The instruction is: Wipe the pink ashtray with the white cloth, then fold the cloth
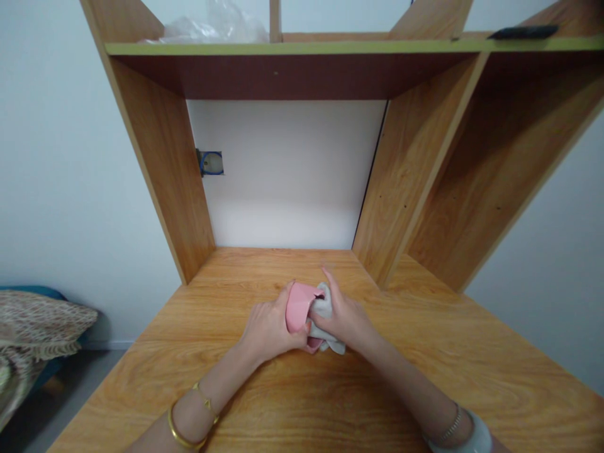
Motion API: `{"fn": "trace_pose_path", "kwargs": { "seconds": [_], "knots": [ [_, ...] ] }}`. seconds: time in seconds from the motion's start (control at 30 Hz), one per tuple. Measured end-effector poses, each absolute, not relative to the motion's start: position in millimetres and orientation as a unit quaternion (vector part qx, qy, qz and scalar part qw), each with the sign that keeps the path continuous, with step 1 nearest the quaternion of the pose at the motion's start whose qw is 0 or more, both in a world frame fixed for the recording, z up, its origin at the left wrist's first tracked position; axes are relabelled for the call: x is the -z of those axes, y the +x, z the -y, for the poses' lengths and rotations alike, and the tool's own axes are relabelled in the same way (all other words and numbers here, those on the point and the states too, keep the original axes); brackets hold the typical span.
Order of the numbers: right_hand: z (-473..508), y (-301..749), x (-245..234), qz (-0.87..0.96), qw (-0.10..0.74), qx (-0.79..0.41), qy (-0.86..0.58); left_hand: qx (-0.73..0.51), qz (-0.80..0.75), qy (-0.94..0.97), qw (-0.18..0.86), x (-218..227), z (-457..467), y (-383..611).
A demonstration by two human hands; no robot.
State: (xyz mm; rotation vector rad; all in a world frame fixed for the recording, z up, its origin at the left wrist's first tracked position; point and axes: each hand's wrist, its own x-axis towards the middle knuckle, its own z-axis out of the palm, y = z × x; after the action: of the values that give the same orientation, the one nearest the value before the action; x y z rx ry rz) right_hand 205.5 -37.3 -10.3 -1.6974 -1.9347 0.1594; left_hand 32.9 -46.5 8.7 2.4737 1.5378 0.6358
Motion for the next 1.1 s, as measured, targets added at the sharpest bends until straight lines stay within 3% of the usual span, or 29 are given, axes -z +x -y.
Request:
{"fn": "trace_pose_path", "kwargs": {
  "seconds": [0.17, 0.4, 0.67, 0.8, 1.0, 1.1],
  "knots": [
    [33.4, 205.8, 15.3, 0.704, 0.305, -0.121, -0.630, -0.213, -0.495, 0.837, 0.094, -11.0, 45.5, 31.9],
    [43.2, 209.0, -1.0, 0.743, 0.318, 0.047, -0.587, -0.174, -0.473, 0.861, 0.063, -19.0, 50.2, 33.5],
    [40.2, 214.8, 7.5, 0.758, 0.279, 0.034, -0.589, -0.231, -0.475, 0.845, 0.082, -7.5, 45.8, 29.8],
    [34.7, 219.0, 13.6, 0.715, 0.342, -0.032, -0.609, -0.304, -0.484, 0.810, 0.132, -0.9, 38.7, 26.1],
    [24.4, 215.8, 16.8, 0.635, 0.515, -0.172, -0.550, -0.355, -0.434, 0.792, 0.242, 9.2, 42.8, 34.4],
    [21.9, 210.9, 18.2, 0.627, 0.542, -0.224, -0.513, -0.383, -0.407, 0.785, 0.268, 12.5, 46.9, 39.5]
  ]
}}
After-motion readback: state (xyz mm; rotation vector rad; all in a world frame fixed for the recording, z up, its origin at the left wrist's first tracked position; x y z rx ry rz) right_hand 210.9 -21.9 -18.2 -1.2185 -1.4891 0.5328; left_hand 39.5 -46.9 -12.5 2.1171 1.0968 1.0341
